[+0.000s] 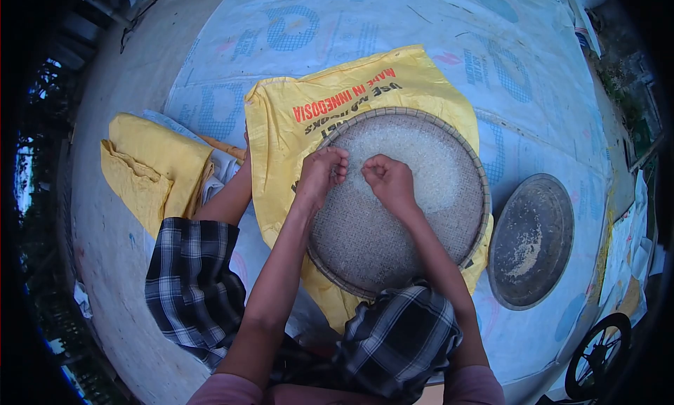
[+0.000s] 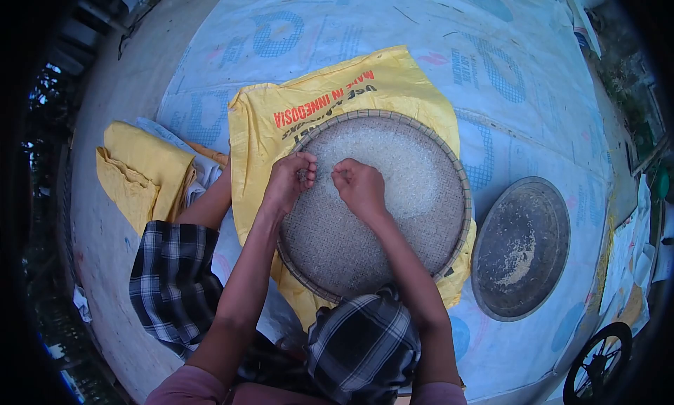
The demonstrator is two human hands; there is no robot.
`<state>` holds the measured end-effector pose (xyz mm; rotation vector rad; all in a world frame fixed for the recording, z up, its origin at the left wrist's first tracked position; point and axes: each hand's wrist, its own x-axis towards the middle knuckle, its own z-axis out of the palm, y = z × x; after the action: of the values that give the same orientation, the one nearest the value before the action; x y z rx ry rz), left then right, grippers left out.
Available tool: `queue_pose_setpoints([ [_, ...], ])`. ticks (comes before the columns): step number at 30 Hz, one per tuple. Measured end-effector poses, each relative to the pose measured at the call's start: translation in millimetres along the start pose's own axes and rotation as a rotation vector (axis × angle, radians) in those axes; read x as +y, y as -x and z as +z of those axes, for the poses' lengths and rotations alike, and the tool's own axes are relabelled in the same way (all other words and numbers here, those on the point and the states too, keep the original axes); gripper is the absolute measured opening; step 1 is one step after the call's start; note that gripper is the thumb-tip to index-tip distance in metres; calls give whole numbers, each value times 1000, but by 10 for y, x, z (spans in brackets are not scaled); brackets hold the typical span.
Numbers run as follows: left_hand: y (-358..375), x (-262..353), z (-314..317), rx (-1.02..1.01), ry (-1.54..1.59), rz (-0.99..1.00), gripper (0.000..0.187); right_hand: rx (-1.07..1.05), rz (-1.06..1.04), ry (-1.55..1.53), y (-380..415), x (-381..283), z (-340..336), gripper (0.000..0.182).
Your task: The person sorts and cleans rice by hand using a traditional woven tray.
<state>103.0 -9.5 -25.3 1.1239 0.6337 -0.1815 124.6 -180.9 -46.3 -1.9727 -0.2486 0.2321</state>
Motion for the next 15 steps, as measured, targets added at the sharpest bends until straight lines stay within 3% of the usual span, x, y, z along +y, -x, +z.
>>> queue_pose_setpoints([
  [1, -33, -42, -24, 8, -130, 30, 14, -1, 1, 2, -20, 17, 49, 8],
  [2, -68, -102, -24, 10, -129, 30, 14, 51, -164, 202, -59, 60, 109, 6],
  [3, -85, -138, 23, 59, -304, 197, 15, 102, -330, 401, -85, 63, 146, 6],
  [4, -101, -160, 52, 109, -479, 365, 16, 100, -333, 398, -94, 72, 154, 6],
  [5, -109, -178, 55, 113, -479, 365, 16, 54, -165, 105, -98, 90, 137, 5],
  [6, -64, -139, 101, 145, -679, 371, 16, 7, 7, -183, -94, 114, 95, 5],
  [7, -42, -117, 132, 176, -878, 377, 17, 5, 7, -179, -96, 83, -57, 5],
  [8, -43, -124, 145, 174, -873, 376, 17, -125, 163, -554, -94, 63, -282, 5],
  [9, -40, -143, 161, 178, -983, 478, 17, -253, 325, -930, -76, 56, -427, 5],
  [10, -38, -162, 183, 178, -1094, 582, 18, -225, 298, -1052, -51, 97, -460, 7],
  [14, -99, -218, 179, 158, -1076, 637, 18, -234, 271, -916, -50, 131, -445, 4],
  [15, -102, -198, 170, 165, -902, 559, 18, -136, 161, -560, -66, 190, -323, 5],
])
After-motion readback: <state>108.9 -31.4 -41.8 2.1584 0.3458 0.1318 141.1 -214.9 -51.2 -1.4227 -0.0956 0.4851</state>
